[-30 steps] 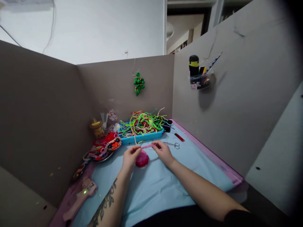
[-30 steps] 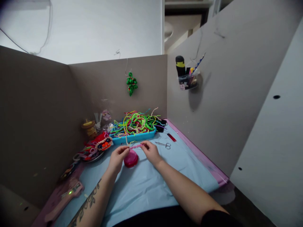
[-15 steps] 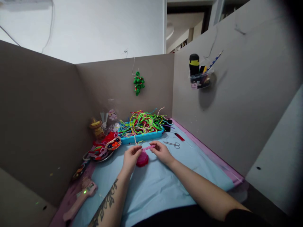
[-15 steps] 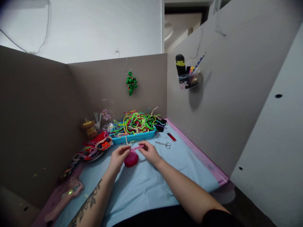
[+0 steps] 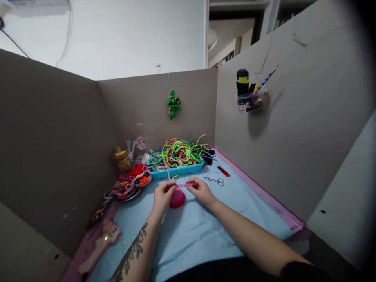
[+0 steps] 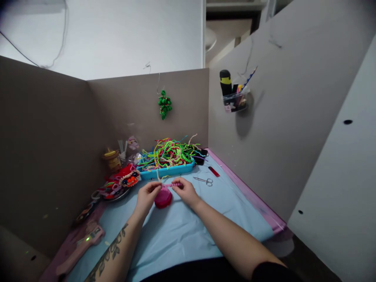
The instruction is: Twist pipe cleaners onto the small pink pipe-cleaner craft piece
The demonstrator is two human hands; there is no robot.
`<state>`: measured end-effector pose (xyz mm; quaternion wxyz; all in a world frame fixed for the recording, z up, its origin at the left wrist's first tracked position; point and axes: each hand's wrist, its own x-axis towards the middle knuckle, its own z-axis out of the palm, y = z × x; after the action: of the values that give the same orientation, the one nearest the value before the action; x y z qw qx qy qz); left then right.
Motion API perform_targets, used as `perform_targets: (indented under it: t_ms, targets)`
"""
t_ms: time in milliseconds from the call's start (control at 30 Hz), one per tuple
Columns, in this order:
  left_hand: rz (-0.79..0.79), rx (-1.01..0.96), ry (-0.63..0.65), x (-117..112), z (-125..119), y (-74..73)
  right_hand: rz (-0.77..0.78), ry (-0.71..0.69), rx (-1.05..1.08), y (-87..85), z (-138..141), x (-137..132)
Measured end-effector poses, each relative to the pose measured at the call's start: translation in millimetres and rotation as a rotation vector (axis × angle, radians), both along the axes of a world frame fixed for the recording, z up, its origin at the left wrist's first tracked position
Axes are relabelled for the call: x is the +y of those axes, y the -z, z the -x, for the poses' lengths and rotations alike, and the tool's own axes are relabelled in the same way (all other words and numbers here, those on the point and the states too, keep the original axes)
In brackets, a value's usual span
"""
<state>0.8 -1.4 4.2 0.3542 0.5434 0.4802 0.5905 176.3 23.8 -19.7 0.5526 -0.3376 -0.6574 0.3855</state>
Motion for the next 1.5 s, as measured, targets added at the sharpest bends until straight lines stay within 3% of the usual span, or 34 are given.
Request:
perform_targets:
  t_ms: [233, 500, 667, 833, 1267, 1500]
  targets:
    - [-0.058, 0.143, 0.081, -9.4, -9.9, -1.9, -0.105, -0.036, -0.217, -3.0, 0.9, -5.1]
    - [-0.152, 0.244, 0.103, -11.8, -12.1, -2.4, -0.145, -0.076, -0.228, -1.5, 3.2, -4.6]
    - [-0.239, 0.338, 0.152, -10.4, -9.6, -1.0, -0.191, 0.024, -0.27, -0.7, 3.7, -5.2]
    - [-0.231, 0.359, 0.149, -9.0, -7.0, 1.5, -0.236, 0.077, -0.277, -0.4, 2.5, -6.1]
    - [-0.3, 0.614, 0.088, -12.6, -8.9, 5.9, -0.604, 0.386, -0.584, -8.9, 4.0, -22.6]
    - [-0.262, 0.719, 0.089, -14.4, -11.4, 3.4, -0.778, 0.445, -0.7, -10.4, 3.3, -25.7]
